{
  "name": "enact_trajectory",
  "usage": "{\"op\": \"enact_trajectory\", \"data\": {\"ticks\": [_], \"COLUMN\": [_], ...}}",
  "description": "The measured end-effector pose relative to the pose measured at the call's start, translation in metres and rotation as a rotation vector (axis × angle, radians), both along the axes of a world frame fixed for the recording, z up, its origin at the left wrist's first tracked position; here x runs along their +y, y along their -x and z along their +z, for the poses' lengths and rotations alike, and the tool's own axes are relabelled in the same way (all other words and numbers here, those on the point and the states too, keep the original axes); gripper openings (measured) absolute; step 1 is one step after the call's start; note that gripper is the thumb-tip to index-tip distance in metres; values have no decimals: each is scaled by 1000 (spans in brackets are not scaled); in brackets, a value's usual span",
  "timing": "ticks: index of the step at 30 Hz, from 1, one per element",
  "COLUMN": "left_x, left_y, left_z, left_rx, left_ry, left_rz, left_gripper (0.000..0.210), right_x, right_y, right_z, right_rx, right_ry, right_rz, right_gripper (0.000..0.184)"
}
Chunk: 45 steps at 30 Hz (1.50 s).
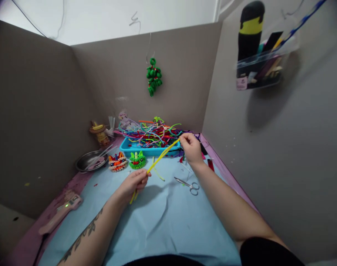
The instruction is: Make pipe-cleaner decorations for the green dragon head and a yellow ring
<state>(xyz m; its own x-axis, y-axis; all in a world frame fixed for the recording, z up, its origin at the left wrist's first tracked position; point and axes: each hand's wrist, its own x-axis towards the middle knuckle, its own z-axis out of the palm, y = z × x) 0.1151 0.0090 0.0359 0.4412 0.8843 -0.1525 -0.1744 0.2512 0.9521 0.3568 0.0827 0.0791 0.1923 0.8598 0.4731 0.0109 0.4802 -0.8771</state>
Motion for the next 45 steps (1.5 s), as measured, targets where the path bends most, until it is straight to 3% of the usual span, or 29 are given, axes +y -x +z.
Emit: {"op": "enact_trajectory", "data": {"ticks": [3, 8, 13, 15, 17, 22, 26, 29, 31, 33, 40, 45], "left_x": [4, 12, 22, 27, 30, 31, 23, 13, 8, 6, 15, 23], "left_y": [9, 15, 24, 28, 31, 25, 14, 9, 10, 13, 30, 37], "left_z": [1, -3, -14, -15, -16, -18, -18, -13, -8, -4, -6, -8], "left_rx": [201, 403, 286, 162, 22, -238, -243, -279, -342, -401, -551, -620], "left_ry": [-150, -294, -330, -305, -213, 84, 280, 286, 266, 248, 132, 134], "left_rz": [35, 226, 608, 761, 826, 845, 684, 385, 192, 134, 260, 389], "left_gripper": [32, 32, 28, 28, 28, 15, 9, 11, 22, 28, 15, 14], "right_x": [7, 16, 26, 28, 29, 4, -43, -75, -89, -95, -87, -77], "right_y": [-10, -24, -25, -22, -17, 4, 27, 47, 60, 71, 73, 64], "right_z": [4, 6, -2, -6, -8, 0, 7, -1, -11, -20, -32, -27], "right_rx": [171, 453, 705, 803, 842, 587, 152, -360, -624, -763, -882, -436], "right_ry": [-30, 159, 369, 376, 336, 43, -261, -406, -473, -513, -528, -398], "right_rz": [-81, 63, 184, 220, 241, 174, 104, 449, 693, 790, 798, 727], "right_gripper": [13, 10, 14, 17, 18, 14, 5, 4, 13, 21, 28, 11]}}
